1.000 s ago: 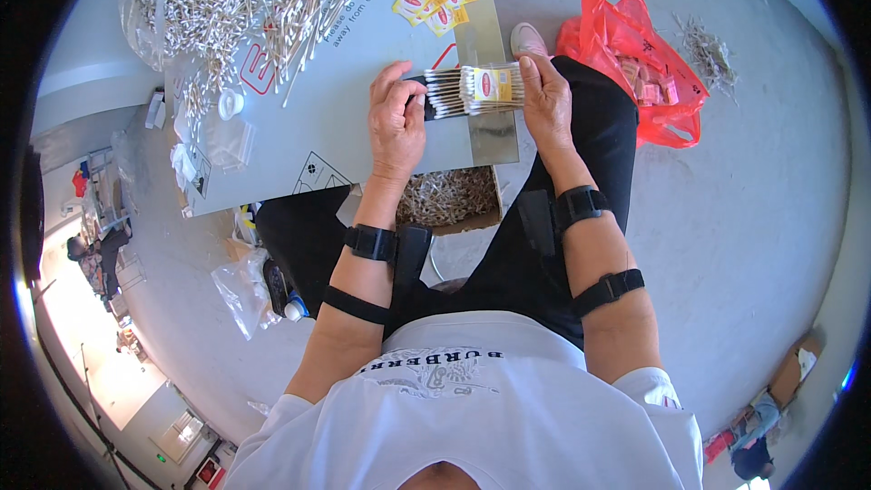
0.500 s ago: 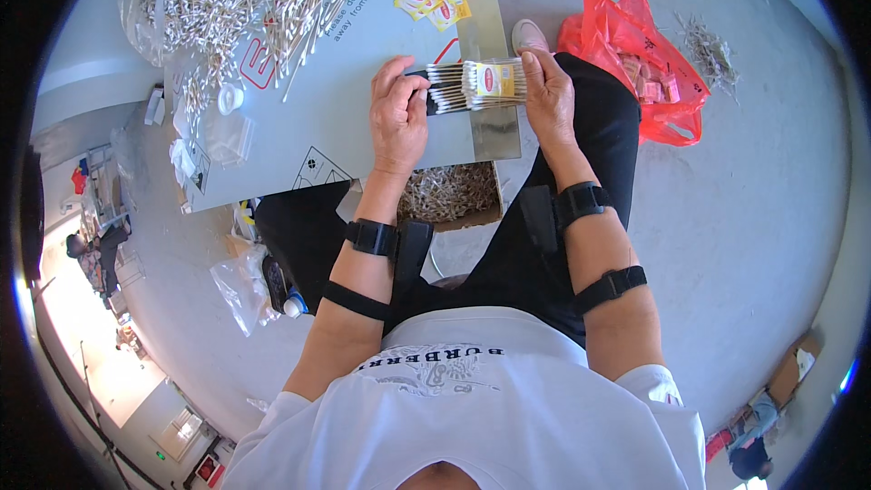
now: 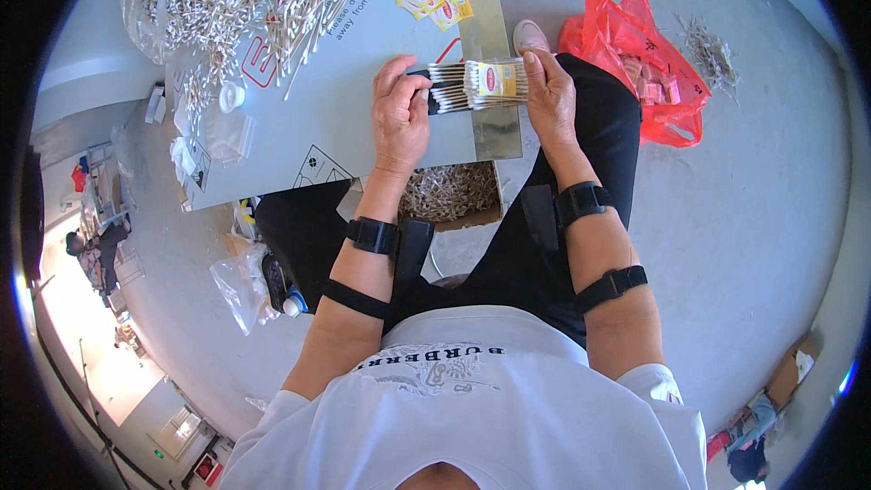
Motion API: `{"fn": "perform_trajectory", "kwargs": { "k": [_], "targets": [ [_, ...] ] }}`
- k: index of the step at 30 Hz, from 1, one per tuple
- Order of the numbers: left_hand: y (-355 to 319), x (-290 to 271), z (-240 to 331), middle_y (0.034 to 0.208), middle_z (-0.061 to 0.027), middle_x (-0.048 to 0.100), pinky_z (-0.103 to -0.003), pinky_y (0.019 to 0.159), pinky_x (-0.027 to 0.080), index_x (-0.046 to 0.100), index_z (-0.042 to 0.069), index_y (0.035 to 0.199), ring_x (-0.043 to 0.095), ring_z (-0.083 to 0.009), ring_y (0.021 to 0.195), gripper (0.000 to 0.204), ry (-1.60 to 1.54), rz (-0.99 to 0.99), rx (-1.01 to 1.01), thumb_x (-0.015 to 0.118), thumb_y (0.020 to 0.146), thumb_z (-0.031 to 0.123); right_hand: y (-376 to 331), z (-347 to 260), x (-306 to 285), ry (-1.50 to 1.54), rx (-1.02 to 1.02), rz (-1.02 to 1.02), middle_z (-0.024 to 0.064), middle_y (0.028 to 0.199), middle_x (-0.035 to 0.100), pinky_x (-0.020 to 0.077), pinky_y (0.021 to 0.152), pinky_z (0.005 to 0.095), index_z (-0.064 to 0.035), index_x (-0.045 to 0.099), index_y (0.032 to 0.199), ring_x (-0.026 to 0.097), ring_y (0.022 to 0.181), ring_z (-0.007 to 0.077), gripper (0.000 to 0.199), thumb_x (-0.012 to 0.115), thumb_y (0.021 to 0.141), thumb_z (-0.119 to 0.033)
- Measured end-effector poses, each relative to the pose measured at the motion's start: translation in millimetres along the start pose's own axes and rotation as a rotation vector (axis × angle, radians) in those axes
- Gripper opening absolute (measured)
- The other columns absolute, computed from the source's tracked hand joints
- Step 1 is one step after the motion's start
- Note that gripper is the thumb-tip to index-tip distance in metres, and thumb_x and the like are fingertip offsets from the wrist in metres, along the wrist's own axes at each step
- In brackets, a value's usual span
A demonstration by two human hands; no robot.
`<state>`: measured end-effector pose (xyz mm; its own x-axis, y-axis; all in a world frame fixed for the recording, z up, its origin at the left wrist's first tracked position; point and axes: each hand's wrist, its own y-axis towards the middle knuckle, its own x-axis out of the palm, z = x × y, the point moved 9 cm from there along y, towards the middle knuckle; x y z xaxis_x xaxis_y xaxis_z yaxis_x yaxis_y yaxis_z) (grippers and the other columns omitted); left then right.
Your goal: The recorder is taking several q-tips (cotton swabs) from a large pile, aligning them, and sliding them into a small transparent plastic packaging sleeve, and then applying a sticker to the sleeve.
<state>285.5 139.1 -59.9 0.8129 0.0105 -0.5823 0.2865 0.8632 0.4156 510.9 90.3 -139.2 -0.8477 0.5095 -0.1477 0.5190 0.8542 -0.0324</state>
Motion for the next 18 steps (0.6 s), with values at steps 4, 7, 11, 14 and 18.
{"fn": "perform_trajectory", "kwargs": {
  "k": [4,7,11,14,18],
  "targets": [
    [-0.2,0.1,-0.9,0.121,-0.0142,0.059,-0.043,0.098,0.046,0.06,0.0,0.083,0.053,-0.0372,0.12,0.018,0.004,-0.003,0.001,0.061,0.073,-0.014,0.1,0.7,0.4,0.005,0.007,-0.004,0.0075,0.093,0.068,0.0475,0.081,0.0266,0.0014,0.067,0.111,0.059,0.088,0.0124,0.037,0.055,0.102,-0.033],
    [0.1,0.5,-0.6,0.122,-0.0141,0.059,-0.043,0.098,0.045,0.06,0.0,0.083,0.052,-0.0372,0.12,0.017,-0.003,-0.008,-0.011,0.062,0.073,-0.014,0.2,1.4,-0.2,0.01,0.013,-0.001,0.0076,0.093,0.068,0.0475,0.081,0.0266,0.0014,0.067,0.111,0.059,0.088,0.0124,0.037,0.055,0.102,-0.032],
    [-0.9,0.7,-3.7,0.122,-0.0143,0.059,-0.043,0.099,0.045,0.06,0.0,0.082,0.052,-0.0371,0.121,0.016,-0.021,-0.008,-0.025,0.062,0.073,-0.013,0.3,1.6,0.5,0.006,0.014,-0.002,0.0075,0.092,0.068,0.0475,0.081,0.0264,0.0012,0.067,0.111,0.059,0.088,0.0124,0.037,0.055,0.102,-0.032],
    [-0.6,0.6,-1.9,0.122,-0.0143,0.059,-0.043,0.099,0.045,0.06,0.0,0.082,0.052,-0.0369,0.121,0.016,-0.018,-0.011,-0.021,0.063,0.073,-0.013,0.5,2.8,-0.2,0.009,0.02,0.001,0.0075,0.092,0.068,0.0474,0.081,0.0265,0.0013,0.067,0.111,0.059,0.088,0.0124,0.036,0.055,0.102,-0.032],
    [-0.5,-0.3,-1.6,0.121,-0.0141,0.059,-0.043,0.098,0.046,0.059,0.001,0.083,0.053,-0.0368,0.119,0.017,-0.017,-0.003,-0.01,0.064,0.074,-0.012,-0.1,2.6,0.6,0.025,0.017,-0.002,0.0075,0.093,0.068,0.0473,0.082,0.0265,0.0013,0.067,0.111,0.059,0.089,0.0123,0.036,0.055,0.102,-0.032]
  ]
}}
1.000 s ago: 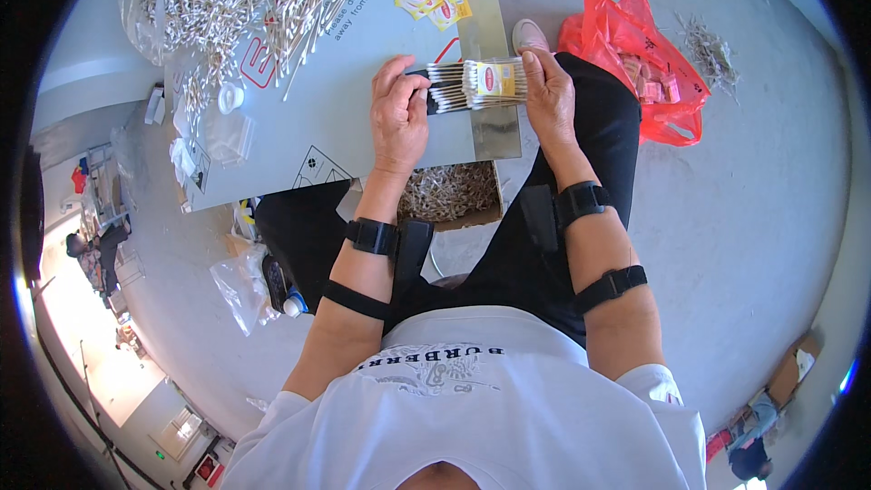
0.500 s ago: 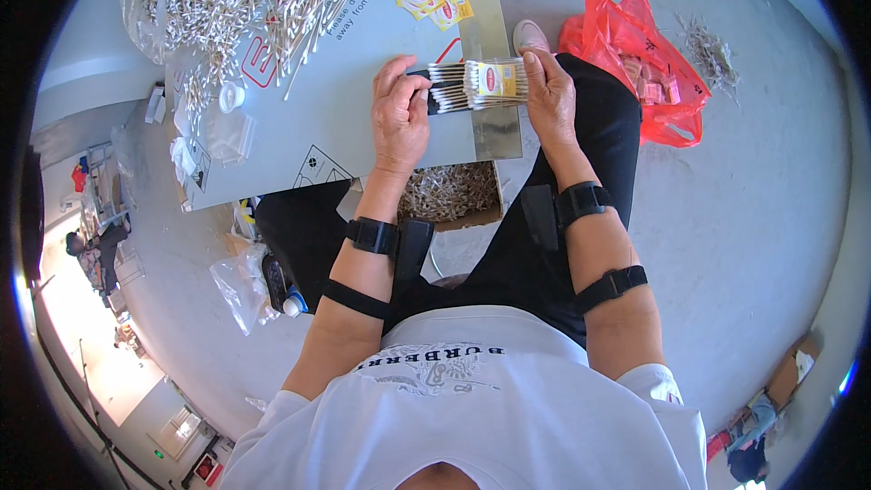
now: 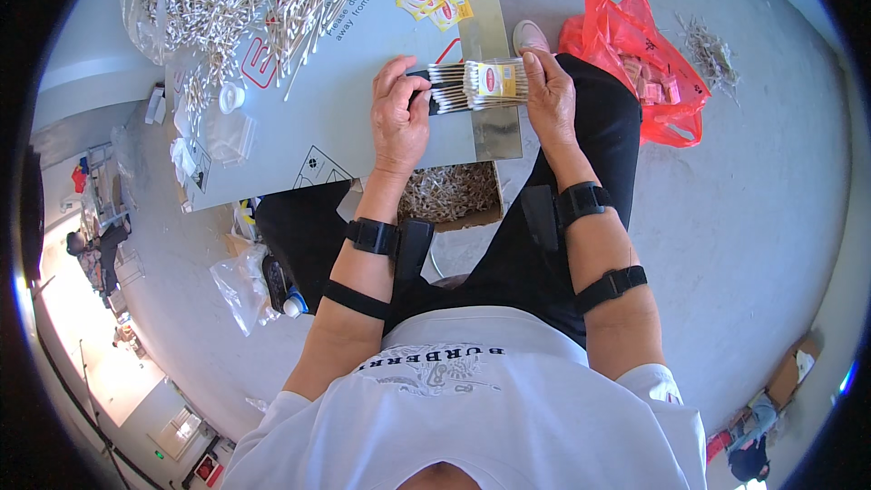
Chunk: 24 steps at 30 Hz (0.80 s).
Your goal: The recorder is taking several q-tips (cotton swabs) from a large pile, aligning them, and sliding them into a small transparent plastic packaging sleeve, and then applying a sticker to the sleeve.
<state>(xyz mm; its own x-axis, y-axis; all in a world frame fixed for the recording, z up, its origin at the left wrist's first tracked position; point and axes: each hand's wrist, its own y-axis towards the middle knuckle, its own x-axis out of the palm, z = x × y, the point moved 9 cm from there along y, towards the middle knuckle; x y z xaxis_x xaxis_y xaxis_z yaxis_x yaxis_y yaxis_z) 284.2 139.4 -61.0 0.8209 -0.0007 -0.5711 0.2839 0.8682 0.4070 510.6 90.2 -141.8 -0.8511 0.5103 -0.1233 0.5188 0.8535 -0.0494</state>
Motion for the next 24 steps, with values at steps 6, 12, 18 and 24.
{"fn": "perform_trajectory", "kwargs": {
  "k": [6,12,18,24],
  "targets": [
    [0.8,0.9,-0.1,0.119,-0.0137,0.06,-0.044,0.096,0.046,0.058,0.002,0.084,0.054,-0.0371,0.117,0.019,0.014,0.027,0.003,0.065,0.073,-0.012,0.6,-1.5,0.3,-0.047,-0.035,-0.014,0.0027,0.097,0.066,0.0469,0.079,0.0219,-0.0001,0.067,0.115,0.056,0.088,0.0062,0.037,0.054,0.103,-0.033],
    [-0.1,0.4,-1.8,0.12,-0.0134,0.061,-0.042,0.097,0.046,0.058,0.003,0.085,0.055,-0.0348,0.117,0.021,0.023,0.022,-0.012,0.065,0.073,-0.012,0.0,-2.8,0.6,-0.034,-0.025,-0.017,0.0027,0.097,0.066,0.0468,0.079,0.0217,-0.0001,0.067,0.115,0.056,0.088,0.0063,0.037,0.054,0.102,-0.033],
    [-0.5,-2.0,-4.1,0.122,-0.0129,0.062,-0.04,0.1,0.046,0.059,0.004,0.088,0.055,-0.033,0.12,0.026,-0.031,0.008,-0.017,0.068,0.07,-0.012,0.5,0.0,-0.9,-0.023,0.0,0.007,0.0087,0.094,0.068,0.0475,0.082,0.027,0.0021,0.067,0.111,0.06,0.09,0.0133,0.038,0.055,0.102,-0.033],
    [-0.8,-2.5,-6.3,0.122,-0.0133,0.062,-0.04,0.101,0.045,0.059,0.004,0.089,0.055,-0.0336,0.122,0.029,-0.029,-0.013,-0.021,0.07,0.067,-0.011,0.2,-0.8,-0.8,-0.024,-0.001,0.006,0.0092,0.095,0.068,0.0476,0.082,0.0272,0.0015,0.067,0.11,0.06,0.089,0.0138,0.037,0.055,0.102,-0.033]
  ]
}}
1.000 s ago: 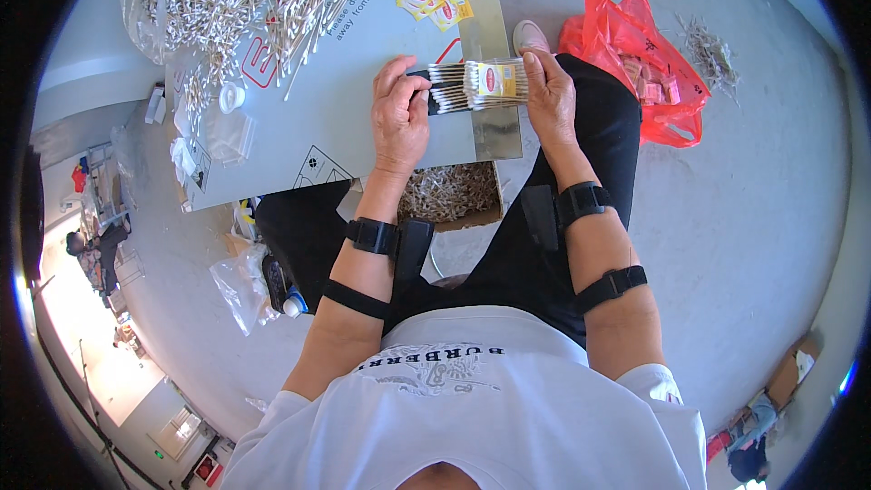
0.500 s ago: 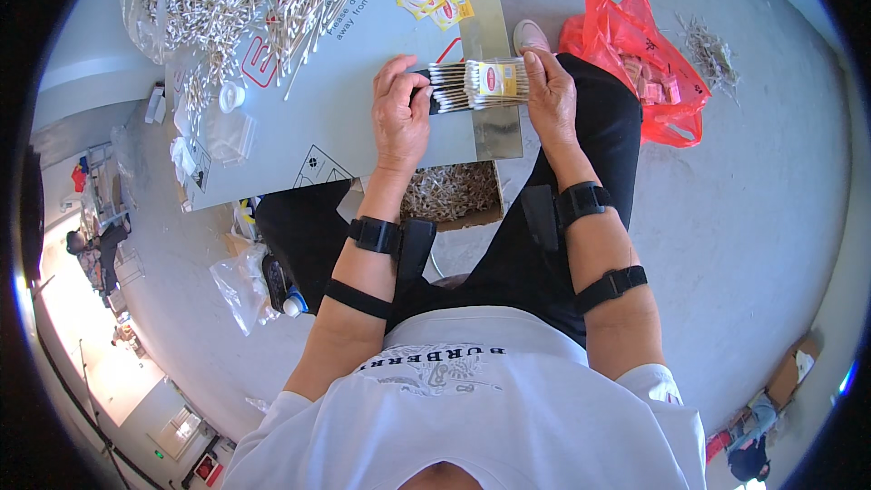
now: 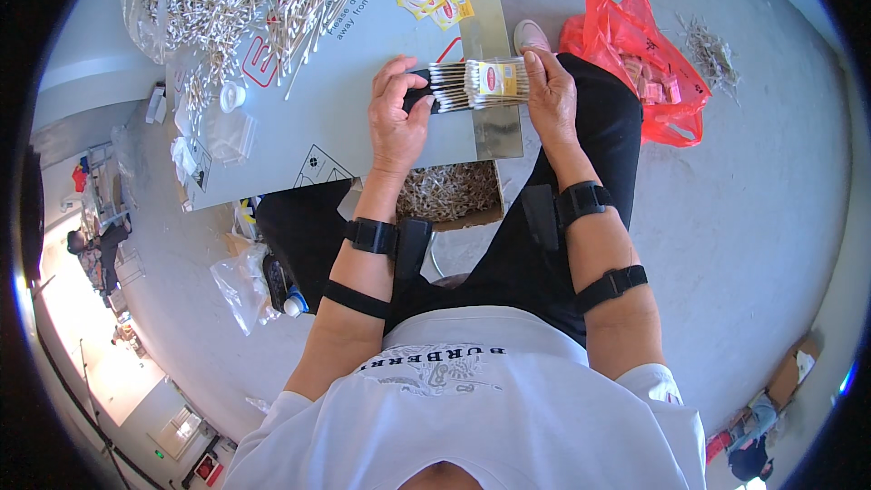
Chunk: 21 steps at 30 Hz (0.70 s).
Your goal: The recorder is taking several q-tips (cotton swabs) from a large pile, aligning them, and sliding them into a small transparent plastic packaging sleeve, and then applying a sticker to the sleeve.
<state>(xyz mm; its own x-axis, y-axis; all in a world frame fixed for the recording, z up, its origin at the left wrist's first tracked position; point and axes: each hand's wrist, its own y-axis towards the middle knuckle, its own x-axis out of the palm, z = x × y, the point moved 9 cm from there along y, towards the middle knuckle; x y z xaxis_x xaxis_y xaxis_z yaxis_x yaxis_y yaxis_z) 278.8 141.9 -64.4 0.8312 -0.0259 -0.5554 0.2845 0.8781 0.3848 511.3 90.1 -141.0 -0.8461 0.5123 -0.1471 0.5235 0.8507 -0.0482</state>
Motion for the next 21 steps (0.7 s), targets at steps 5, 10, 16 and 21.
{"fn": "perform_trajectory", "kwargs": {
  "k": [5,10,16,21],
  "targets": [
    [0.2,-0.5,-0.9,0.122,-0.0131,0.062,-0.041,0.101,0.045,0.059,0.004,0.089,0.055,-0.0334,0.122,0.03,-0.021,-0.006,-0.003,0.072,0.065,-0.009,1.2,0.9,0.0,-0.006,-0.012,-0.003,0.0091,0.096,0.069,0.0474,0.083,0.027,0.0016,0.067,0.111,0.06,0.09,0.0138,0.037,0.055,0.102,-0.032],
    [0.7,-0.7,-0.5,0.121,-0.0127,0.063,-0.04,0.101,0.045,0.059,0.004,0.089,0.055,-0.0331,0.122,0.032,-0.036,-0.016,-0.017,0.074,0.063,-0.007,1.1,1.7,-0.6,-0.013,-0.022,0.0,0.009,0.097,0.069,0.047,0.084,0.0268,0.0017,0.067,0.111,0.06,0.091,0.0135,0.037,0.055,0.102,-0.032],
    [0.3,-0.2,-1.7,0.121,-0.0122,0.062,-0.041,0.102,0.045,0.059,0.004,0.089,0.055,-0.0331,0.122,0.032,-0.03,-0.018,-0.015,0.074,0.063,-0.007,0.3,0.7,0.3,0.008,-0.002,-0.007,0.0088,0.098,0.068,0.0468,0.085,0.0266,0.0017,0.067,0.11,0.059,0.092,0.0133,0.037,0.055,0.102,-0.032],
    [0.3,0.1,-0.9,0.121,-0.0121,0.062,-0.041,0.102,0.045,0.059,0.004,0.089,0.054,-0.0333,0.123,0.032,-0.022,-0.021,-0.018,0.073,0.063,-0.007,-0.6,-1.5,0.2,0.004,0.003,-0.01,0.0085,0.096,0.068,0.0468,0.084,0.0265,0.0017,0.067,0.111,0.059,0.091,0.0132,0.038,0.055,0.101,-0.033]
  ]
}}
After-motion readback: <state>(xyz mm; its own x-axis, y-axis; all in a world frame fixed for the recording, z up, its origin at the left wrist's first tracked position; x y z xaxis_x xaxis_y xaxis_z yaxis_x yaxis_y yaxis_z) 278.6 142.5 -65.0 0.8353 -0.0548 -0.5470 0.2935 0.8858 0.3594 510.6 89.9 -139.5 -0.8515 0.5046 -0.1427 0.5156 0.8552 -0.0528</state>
